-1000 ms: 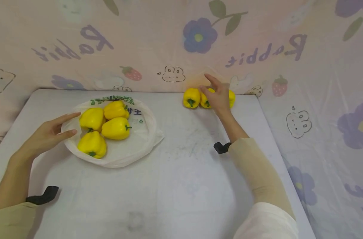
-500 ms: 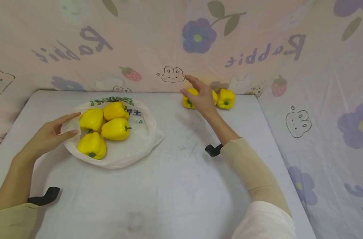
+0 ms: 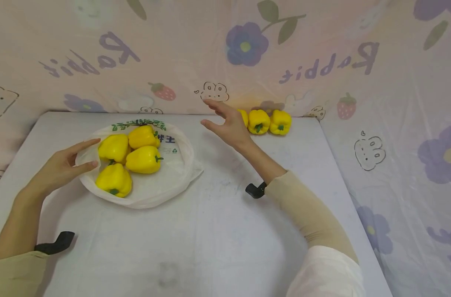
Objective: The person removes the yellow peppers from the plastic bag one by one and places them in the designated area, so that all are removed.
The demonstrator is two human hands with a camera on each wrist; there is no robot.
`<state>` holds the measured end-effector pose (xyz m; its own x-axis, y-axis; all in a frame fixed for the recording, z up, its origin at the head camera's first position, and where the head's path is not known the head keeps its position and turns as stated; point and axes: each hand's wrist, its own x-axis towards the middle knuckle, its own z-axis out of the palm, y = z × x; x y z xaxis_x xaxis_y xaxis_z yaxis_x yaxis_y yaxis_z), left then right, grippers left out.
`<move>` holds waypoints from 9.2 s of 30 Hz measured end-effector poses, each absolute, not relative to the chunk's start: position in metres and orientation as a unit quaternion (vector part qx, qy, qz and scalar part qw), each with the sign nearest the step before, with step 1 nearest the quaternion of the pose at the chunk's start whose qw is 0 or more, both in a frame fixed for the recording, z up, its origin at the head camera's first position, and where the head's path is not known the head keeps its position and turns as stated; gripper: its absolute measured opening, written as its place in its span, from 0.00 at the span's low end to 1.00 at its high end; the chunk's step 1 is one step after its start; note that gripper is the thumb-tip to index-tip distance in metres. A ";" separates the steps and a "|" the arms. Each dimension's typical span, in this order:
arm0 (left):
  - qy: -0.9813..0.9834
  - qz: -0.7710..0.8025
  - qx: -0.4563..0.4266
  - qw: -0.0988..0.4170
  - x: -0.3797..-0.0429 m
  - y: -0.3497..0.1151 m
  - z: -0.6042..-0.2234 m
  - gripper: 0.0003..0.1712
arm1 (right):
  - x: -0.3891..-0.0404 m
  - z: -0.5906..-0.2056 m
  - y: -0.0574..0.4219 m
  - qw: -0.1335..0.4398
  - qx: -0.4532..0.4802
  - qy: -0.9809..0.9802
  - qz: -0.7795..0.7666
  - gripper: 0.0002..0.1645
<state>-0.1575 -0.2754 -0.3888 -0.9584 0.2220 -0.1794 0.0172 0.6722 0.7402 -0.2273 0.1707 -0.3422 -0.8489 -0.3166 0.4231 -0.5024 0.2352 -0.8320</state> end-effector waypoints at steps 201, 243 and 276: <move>0.915 0.384 0.067 0.101 -0.157 -0.281 -0.387 0.38 | -0.194 -0.408 0.248 -0.011 0.024 -0.900 0.434 0.52; 0.922 0.371 0.054 0.099 -0.159 -0.275 -0.391 0.39 | -0.207 -0.401 0.243 0.086 0.078 -0.882 0.458 0.44; 0.901 0.416 0.051 0.109 -0.161 -0.275 -0.396 0.41 | -0.230 -0.352 0.131 0.038 0.297 -0.850 0.434 0.41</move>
